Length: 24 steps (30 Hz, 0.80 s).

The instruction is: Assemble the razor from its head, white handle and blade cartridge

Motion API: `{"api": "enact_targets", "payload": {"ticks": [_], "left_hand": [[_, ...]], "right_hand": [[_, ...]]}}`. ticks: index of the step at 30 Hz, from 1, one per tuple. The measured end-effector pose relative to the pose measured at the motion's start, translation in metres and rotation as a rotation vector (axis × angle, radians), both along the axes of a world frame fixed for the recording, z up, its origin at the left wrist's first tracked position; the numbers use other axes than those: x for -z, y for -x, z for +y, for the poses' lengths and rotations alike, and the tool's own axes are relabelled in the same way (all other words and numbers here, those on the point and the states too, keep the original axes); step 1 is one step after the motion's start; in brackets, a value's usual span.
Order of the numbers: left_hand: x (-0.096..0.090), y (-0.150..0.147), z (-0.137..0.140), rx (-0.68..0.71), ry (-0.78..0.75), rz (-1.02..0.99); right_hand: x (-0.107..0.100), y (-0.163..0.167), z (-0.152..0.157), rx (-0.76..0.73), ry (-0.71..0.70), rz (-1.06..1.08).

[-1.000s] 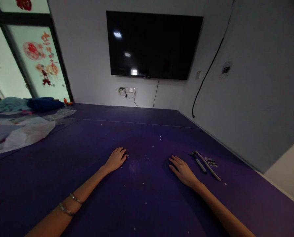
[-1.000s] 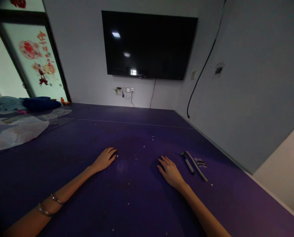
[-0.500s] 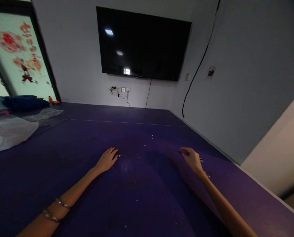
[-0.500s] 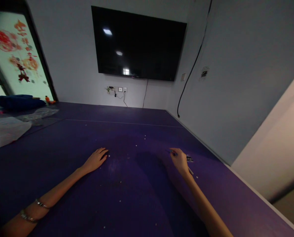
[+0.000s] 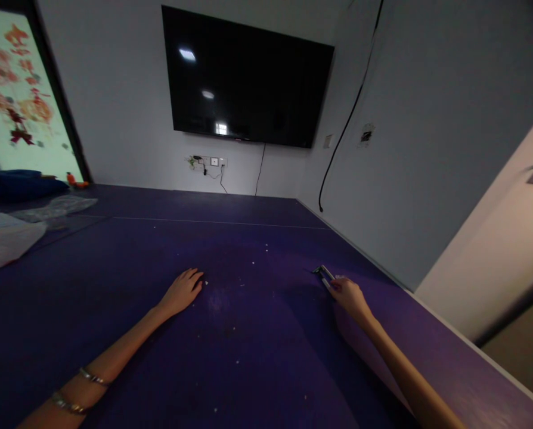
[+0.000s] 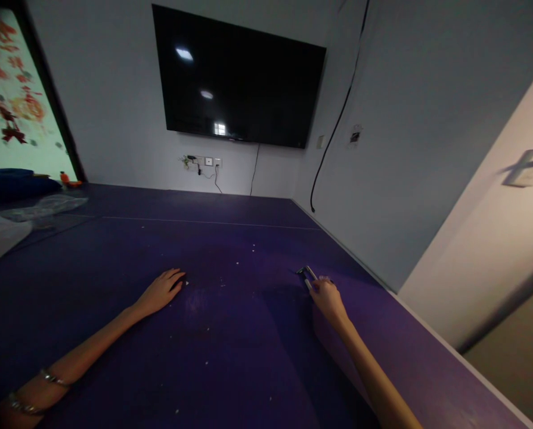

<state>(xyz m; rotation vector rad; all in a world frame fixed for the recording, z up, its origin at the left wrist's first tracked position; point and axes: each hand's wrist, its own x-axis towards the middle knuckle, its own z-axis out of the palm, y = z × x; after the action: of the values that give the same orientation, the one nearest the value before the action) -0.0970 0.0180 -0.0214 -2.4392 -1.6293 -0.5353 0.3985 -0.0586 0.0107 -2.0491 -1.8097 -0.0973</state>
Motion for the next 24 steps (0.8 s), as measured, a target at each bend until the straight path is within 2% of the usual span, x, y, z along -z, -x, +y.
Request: {"api": "enact_targets", "payload": {"ticks": [4,10,24], "left_hand": [[-0.001,-0.001,0.000,-0.006,0.013,-0.009],[-0.001,-0.001,0.000,0.001,0.012,-0.014],[-0.009,-0.001,-0.001,0.019,0.042,-0.035]], "right_hand": [[-0.001,0.006,-0.001,0.060,0.061,-0.054],[-0.004,0.010,-0.001,0.107,0.187,-0.017],[-0.005,0.019,-0.006,0.113,0.166,-0.027]]}}
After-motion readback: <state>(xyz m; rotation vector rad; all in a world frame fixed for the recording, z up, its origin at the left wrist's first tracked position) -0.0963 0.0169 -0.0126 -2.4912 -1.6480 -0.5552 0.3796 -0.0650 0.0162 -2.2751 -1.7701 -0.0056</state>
